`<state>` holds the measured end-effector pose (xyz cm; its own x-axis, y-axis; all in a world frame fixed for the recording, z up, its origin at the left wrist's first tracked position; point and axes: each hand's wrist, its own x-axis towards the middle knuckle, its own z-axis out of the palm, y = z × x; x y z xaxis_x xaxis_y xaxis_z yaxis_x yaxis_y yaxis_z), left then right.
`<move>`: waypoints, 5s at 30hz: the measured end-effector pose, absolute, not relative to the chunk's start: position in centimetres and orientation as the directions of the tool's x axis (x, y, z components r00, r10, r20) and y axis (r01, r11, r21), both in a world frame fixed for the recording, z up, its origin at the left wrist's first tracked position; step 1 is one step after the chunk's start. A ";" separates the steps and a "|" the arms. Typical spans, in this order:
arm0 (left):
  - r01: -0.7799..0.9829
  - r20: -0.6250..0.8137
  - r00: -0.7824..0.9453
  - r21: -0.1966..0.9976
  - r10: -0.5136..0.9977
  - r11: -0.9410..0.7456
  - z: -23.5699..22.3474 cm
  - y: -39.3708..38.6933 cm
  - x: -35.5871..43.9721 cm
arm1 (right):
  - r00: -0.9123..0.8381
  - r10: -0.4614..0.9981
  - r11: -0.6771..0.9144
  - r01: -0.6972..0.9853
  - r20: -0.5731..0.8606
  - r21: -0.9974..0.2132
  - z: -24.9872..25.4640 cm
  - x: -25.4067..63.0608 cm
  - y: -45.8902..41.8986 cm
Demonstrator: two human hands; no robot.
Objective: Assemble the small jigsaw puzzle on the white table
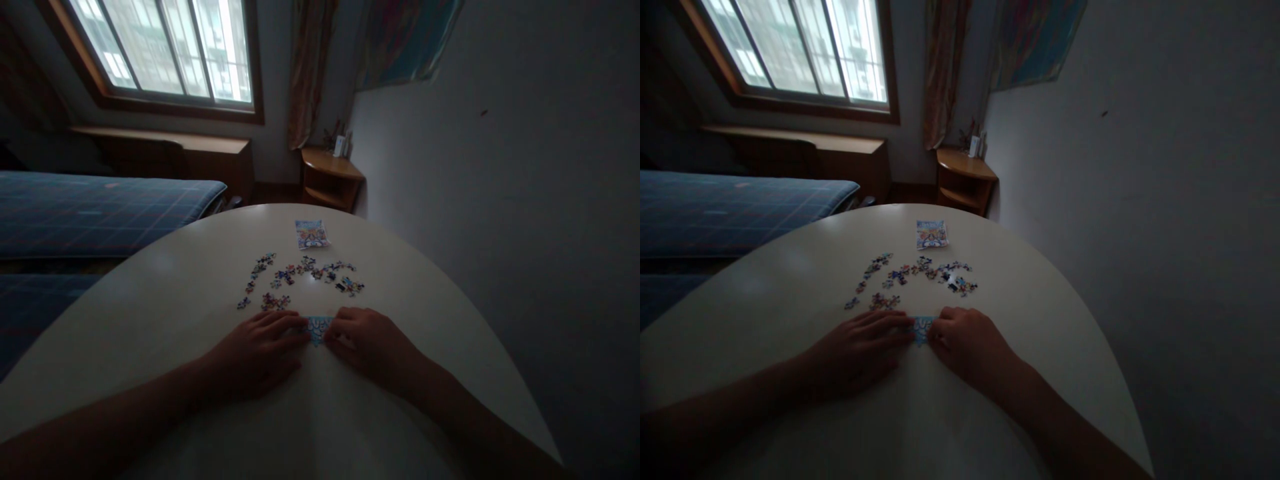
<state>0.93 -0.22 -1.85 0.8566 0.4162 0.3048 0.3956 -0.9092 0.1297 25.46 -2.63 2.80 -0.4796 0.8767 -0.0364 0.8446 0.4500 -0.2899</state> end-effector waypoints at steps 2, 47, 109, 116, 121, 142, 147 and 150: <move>0.395 0.306 0.856 0.135 0.418 -0.909 -1.8 -0.2 0.9 | -0.492 0.870 0.464 0.834 -0.023 -0.298 2.6 25.5 -2.6; 0.394 0.305 0.847 0.191 0.436 -0.899 -1.9 -0.2 0.9 | -0.398 0.913 0.359 0.889 -0.089 -0.285 3.5 25.8 -3.1; 0.392 0.308 0.851 0.168 0.426 -0.905 -1.8 -0.2 1.1 | -0.235 0.969 0.126 0.745 -0.081 -0.655 3.1 25.4 -2.4; 0.394 0.309 0.848 0.174 0.430 -0.903 -2.0 -0.2 1.0 | -0.168 0.979 0.067 0.791 -0.111 -0.608 2.8 24.9 -2.2; 0.404 0.304 0.845 0.179 0.441 -0.897 -2.1 -0.2 1.0 | -0.141 0.982 0.037 0.798 -0.127 -0.602 2.4 24.7 -2.4; 0.395 0.315 0.846 0.172 0.430 -0.902 -2.0 -0.2 1.0 | -0.105 0.990 0.050 0.891 -0.097 -0.450 3.0 25.6 -2.0; 0.392 0.317 0.843 0.189 0.434 -0.900 -1.9 -0.2 1.0 | -0.148 0.980 0.077 0.900 -0.135 -0.429 2.5 24.9 -2.2; 0.390 0.312 0.847 0.184 0.430 -0.902 -1.9 -0.2 1.0 | -0.159 0.979 0.089 0.896 -0.126 -0.435 2.6 24.8 -2.3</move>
